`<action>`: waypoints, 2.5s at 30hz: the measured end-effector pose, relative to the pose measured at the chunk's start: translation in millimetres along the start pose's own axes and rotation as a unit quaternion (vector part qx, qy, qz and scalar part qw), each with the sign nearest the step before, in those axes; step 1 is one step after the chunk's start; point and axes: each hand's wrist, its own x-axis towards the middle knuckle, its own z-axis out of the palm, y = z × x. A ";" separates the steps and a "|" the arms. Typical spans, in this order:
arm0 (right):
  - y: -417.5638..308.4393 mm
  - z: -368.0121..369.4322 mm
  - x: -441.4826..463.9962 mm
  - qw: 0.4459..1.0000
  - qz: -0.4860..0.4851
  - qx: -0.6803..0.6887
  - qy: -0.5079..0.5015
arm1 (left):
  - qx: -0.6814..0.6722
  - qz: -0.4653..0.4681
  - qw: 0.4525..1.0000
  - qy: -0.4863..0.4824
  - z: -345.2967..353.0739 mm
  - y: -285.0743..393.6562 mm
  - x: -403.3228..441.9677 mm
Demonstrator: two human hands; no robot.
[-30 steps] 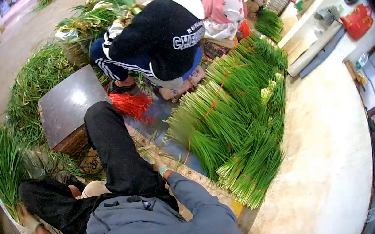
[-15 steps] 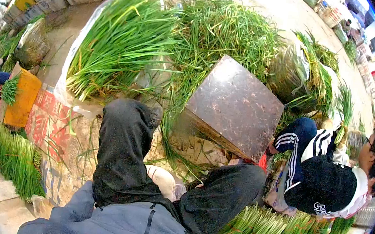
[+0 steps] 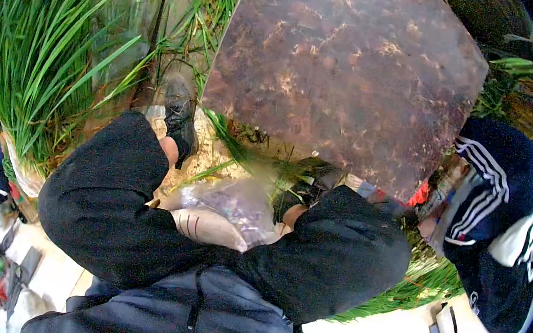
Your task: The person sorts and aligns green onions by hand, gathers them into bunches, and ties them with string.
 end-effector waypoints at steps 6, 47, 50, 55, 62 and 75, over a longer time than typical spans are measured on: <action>-16.9 -28.4 -14.8 0.999 0.028 0.014 -0.013 | 0.014 -0.014 1.000 -0.008 -11.5 38.1 -40.4; -119.0 -244.2 15.1 0.691 -0.410 0.169 0.571 | 0.074 0.423 0.687 0.587 -202.2 200.3 -155.2; -171.2 -231.3 -74.7 0.680 -0.483 0.303 0.461 | 0.140 0.377 0.700 0.589 -214.7 233.2 -147.4; -234.0 -153.3 -168.2 0.641 -0.654 0.203 0.347 | 0.133 0.308 0.712 0.617 -250.2 250.1 -95.3; -301.0 -85.7 -223.3 0.727 -0.671 0.038 0.136 | 0.050 0.425 0.652 0.626 -299.1 228.0 -163.1; -611.5 103.1 -196.4 0.768 -0.485 0.227 -0.352 | -0.106 0.413 0.792 0.436 -285.6 264.4 -185.2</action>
